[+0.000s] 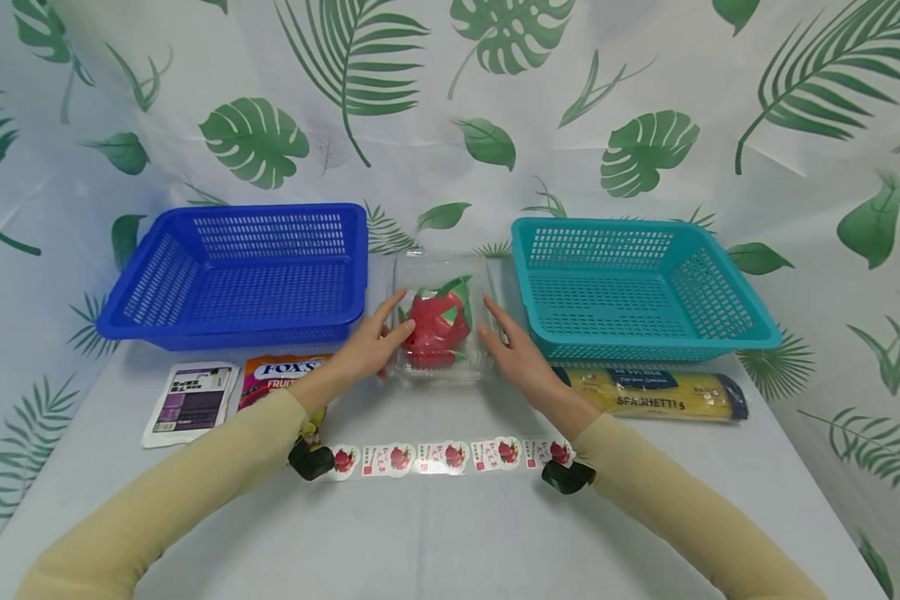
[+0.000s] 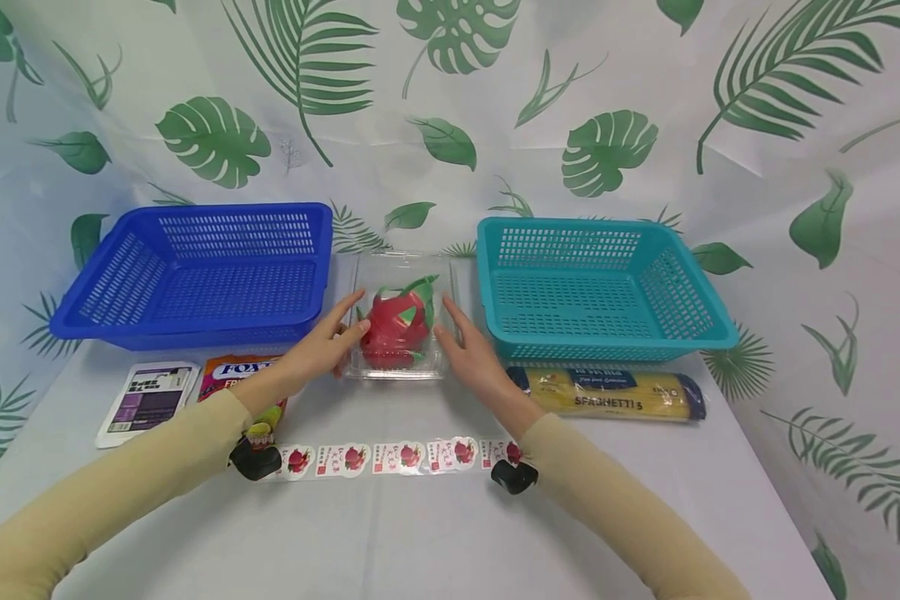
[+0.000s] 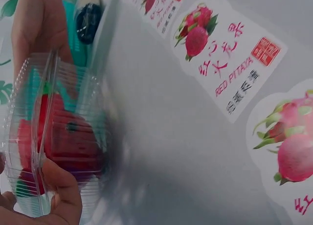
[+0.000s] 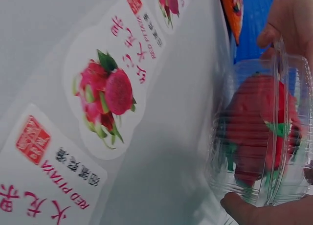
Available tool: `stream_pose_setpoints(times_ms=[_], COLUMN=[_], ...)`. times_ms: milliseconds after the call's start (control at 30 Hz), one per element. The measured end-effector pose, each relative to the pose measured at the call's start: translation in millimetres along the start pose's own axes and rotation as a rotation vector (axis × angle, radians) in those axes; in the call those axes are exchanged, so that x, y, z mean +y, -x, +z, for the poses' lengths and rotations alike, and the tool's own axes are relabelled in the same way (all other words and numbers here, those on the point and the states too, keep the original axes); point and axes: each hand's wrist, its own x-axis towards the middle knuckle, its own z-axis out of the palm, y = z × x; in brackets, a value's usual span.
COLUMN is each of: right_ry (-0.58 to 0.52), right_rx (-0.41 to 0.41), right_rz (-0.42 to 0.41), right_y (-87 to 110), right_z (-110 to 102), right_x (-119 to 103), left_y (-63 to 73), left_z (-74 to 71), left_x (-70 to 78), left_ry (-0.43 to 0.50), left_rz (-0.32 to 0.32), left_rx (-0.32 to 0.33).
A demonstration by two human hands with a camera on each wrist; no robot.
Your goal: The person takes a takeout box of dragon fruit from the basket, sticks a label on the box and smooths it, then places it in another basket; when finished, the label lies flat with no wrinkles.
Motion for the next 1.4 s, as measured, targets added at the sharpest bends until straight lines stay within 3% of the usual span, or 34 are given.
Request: stream_pose_setpoints(times_ms=[233,733,1067,1400], right_ry=[0.003,-0.005,-0.008,-0.028], right_rx=[0.006,0.014,0.025,0.029], right_rz=[-0.002,-0.013,-0.007,0.006], right_y=[4.7,2.6,6.2,3.9], right_z=[0.8,2.9,2.0,3.4], right_x=[2.6,-1.9,-2.9,-3.4], left_y=[6.0,2.0,1.7,-0.5], left_z=[1.2,0.6,0.7,-0.4], left_x=[-0.7,4.9,0.3,3.2], left_ry=[0.018,0.001,0.014,0.007], left_rz=[0.015,-0.022,0.012,-0.007], left_rx=[-0.001,0.038,0.027,0.035])
